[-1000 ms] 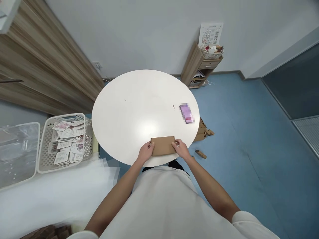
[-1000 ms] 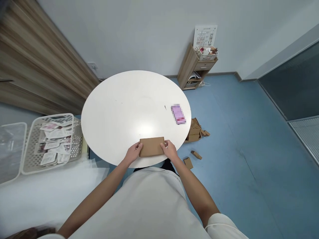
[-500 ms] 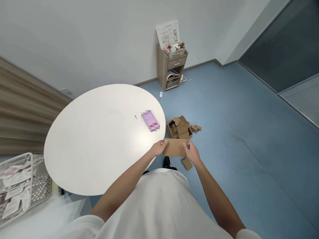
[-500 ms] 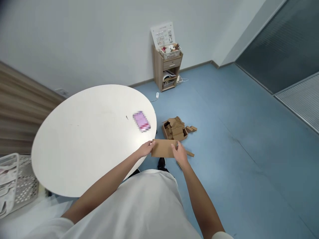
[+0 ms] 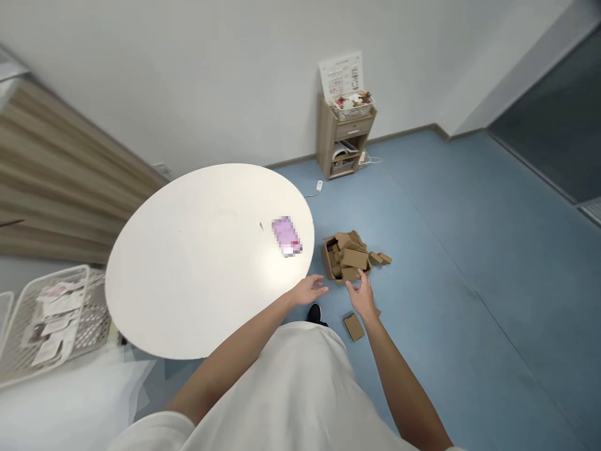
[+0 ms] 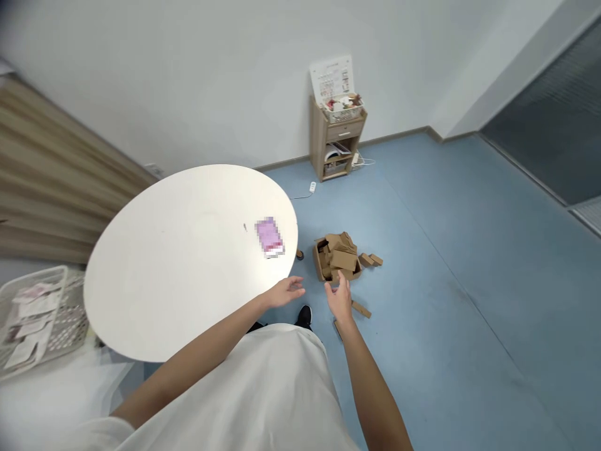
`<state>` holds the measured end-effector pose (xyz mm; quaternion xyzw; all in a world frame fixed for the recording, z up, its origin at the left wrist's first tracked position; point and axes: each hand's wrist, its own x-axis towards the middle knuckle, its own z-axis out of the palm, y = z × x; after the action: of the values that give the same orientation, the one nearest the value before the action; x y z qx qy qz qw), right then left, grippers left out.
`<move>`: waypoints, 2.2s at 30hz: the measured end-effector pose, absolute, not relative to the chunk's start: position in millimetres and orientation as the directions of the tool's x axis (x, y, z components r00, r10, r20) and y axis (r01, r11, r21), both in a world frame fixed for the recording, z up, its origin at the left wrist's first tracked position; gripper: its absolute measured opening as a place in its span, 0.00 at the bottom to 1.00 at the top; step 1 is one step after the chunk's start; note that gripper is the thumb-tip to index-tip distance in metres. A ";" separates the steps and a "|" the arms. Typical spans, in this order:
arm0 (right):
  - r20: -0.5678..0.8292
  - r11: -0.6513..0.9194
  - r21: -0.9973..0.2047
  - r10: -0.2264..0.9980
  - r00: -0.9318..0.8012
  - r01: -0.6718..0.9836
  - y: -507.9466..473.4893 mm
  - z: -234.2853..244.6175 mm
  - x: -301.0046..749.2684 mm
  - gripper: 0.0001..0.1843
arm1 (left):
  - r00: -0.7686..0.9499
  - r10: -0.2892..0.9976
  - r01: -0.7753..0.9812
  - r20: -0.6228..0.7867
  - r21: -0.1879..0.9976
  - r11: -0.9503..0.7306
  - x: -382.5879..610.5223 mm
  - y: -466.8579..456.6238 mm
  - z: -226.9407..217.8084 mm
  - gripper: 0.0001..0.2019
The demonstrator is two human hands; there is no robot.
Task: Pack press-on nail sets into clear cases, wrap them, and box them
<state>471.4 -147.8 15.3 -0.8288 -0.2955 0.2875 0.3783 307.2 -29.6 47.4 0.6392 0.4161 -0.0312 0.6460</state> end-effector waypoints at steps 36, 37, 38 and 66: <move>-0.259 0.135 -0.790 0.810 -0.526 0.598 8.9 72.6 33.2 0.18 | -0.317 0.819 0.321 -0.477 0.759 0.566 -204.0 -78.4 72.1 0.28; -0.255 0.131 -0.805 0.805 -0.536 0.579 13.6 72.1 29.6 0.18 | -0.332 0.810 0.327 -0.483 0.747 0.579 -209.2 -77.8 73.0 0.29; -0.257 0.119 -0.818 0.800 -0.543 0.562 18.5 70.9 26.2 0.18 | -0.343 0.802 0.328 -0.489 0.738 0.590 -213.0 -77.7 73.8 0.29; -0.102 0.593 -0.350 0.746 -0.658 0.726 143.2 28.7 -190.1 0.21 | -0.431 0.801 0.289 -0.416 0.777 0.559 -339.9 103.2 17.5 0.21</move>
<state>-190.1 143.2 28.7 -0.4125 -0.8919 0.1831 0.0277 -339.9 103.2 17.5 0.3472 0.7845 0.3163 0.4049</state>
